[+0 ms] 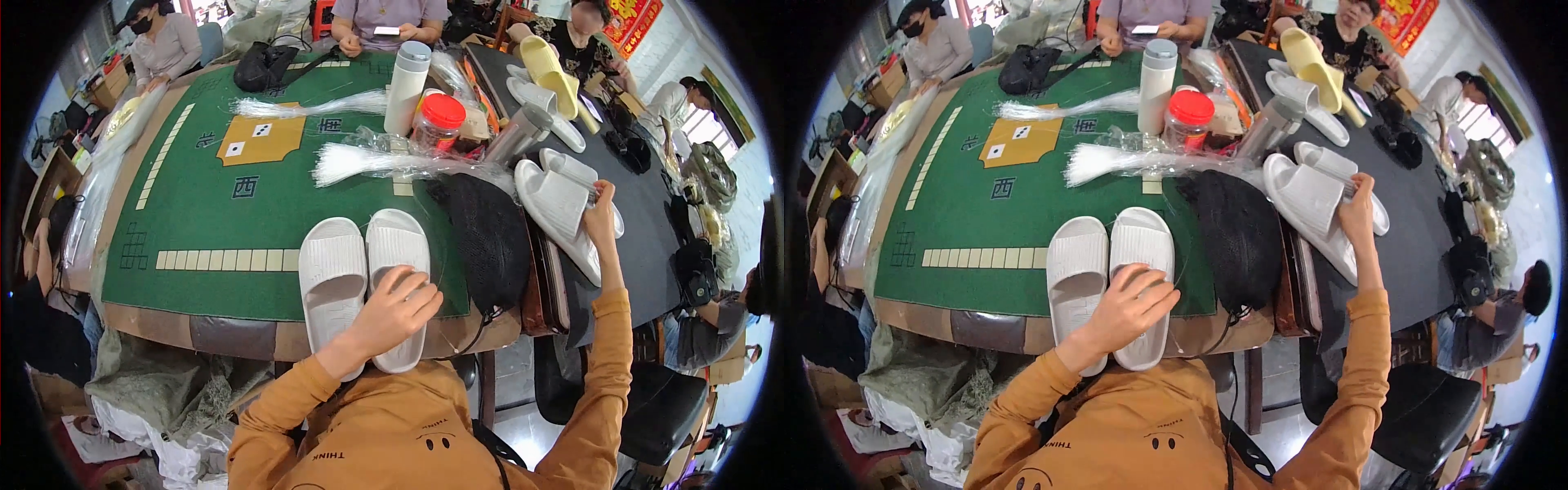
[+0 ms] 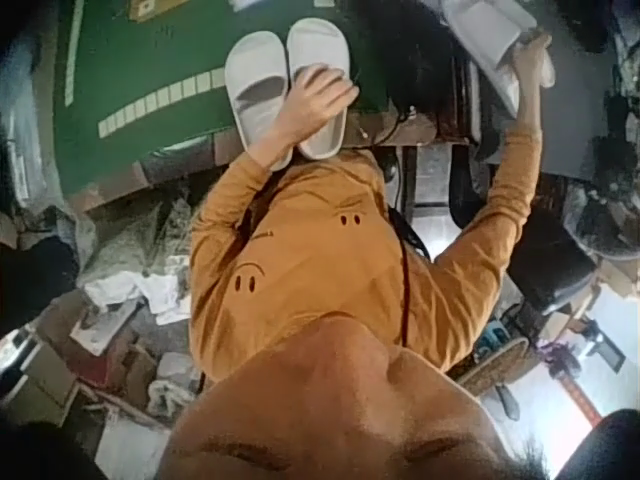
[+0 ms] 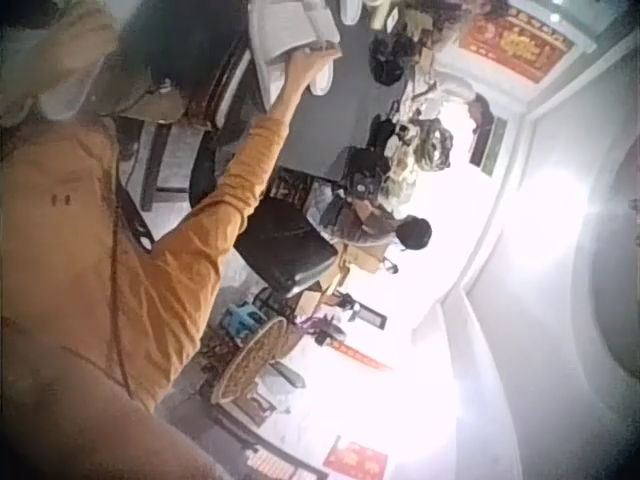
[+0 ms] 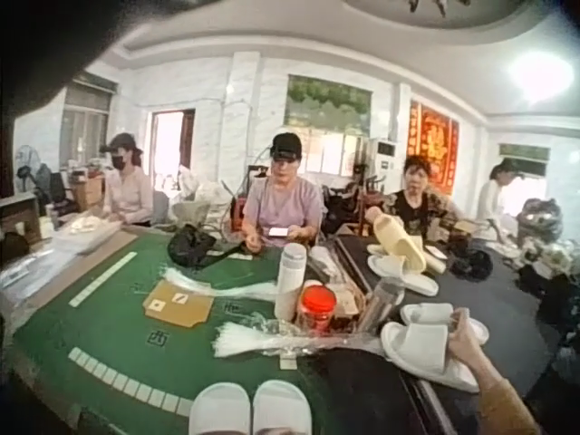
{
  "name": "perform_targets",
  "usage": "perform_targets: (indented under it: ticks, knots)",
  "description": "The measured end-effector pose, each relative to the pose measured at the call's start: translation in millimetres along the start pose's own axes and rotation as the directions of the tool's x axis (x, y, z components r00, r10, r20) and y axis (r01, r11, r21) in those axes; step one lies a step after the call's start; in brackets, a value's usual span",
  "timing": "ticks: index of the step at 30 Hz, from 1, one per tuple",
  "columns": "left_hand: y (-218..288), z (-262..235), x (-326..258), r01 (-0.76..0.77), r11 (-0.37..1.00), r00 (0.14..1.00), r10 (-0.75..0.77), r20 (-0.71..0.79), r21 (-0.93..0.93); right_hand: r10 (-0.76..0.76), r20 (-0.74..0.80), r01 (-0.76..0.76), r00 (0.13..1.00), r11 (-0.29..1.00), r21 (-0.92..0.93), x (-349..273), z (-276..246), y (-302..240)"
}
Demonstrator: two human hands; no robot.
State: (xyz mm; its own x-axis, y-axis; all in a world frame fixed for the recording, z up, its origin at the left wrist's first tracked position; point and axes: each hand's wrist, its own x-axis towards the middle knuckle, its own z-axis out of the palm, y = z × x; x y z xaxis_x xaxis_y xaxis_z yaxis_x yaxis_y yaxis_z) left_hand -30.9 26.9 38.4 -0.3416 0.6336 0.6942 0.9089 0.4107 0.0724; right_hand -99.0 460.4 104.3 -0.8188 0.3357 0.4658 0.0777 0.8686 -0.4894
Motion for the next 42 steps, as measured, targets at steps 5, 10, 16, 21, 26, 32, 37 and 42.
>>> perform_targets:
  ticks: [5, 10, 16, 21, 26, 32, 37, 42]
  knots:
    - [7, 10, -10, -0.046, 0.997, 0.983, 0.034, 0.181, 0.06, -0.161, 0.064, 0.164, 0.985, 0.986, -0.043, 2, -8, 12]
    - [9, 9, -17, -0.035, 0.993, 0.979, 0.011, 0.204, 0.116, -0.047, 0.193, 0.045, 0.98, 0.999, 0.015, -26, -41, -12]
    - [5, -5, -21, -0.008, 1.0, 0.991, 0.012, 0.133, -0.028, -0.009, 0.164, -0.036, 0.986, 0.963, 0.267, -95, -71, -99]
    - [-1, -53, -18, 0.169, 0.973, 0.972, -0.191, -0.139, -0.159, -0.16, 0.074, 0.117, 0.984, 0.907, 0.404, -126, -34, -212]
    - [8, -111, -13, 0.345, 0.904, 0.84, -0.418, -0.345, -0.254, -0.308, 0.052, 0.159, 0.95, 0.619, 0.769, -113, 54, -313]
    - [-44, -172, -39, 0.778, 0.441, 0.428, -0.893, -0.137, -0.448, -0.193, 0.389, -0.249, 0.901, 0.506, 0.826, -136, 174, -387]
    - [-98, -187, -125, 0.928, 0.243, 0.218, -0.969, -0.117, -0.282, -0.386, 0.446, -0.209, 0.808, 0.52, 0.828, -187, 208, -428]
    - [-120, -170, -185, 0.964, 0.257, 0.242, -0.956, -0.167, -0.07, -0.651, 0.579, -0.353, 0.49, 0.46, 0.815, -214, 215, -427]
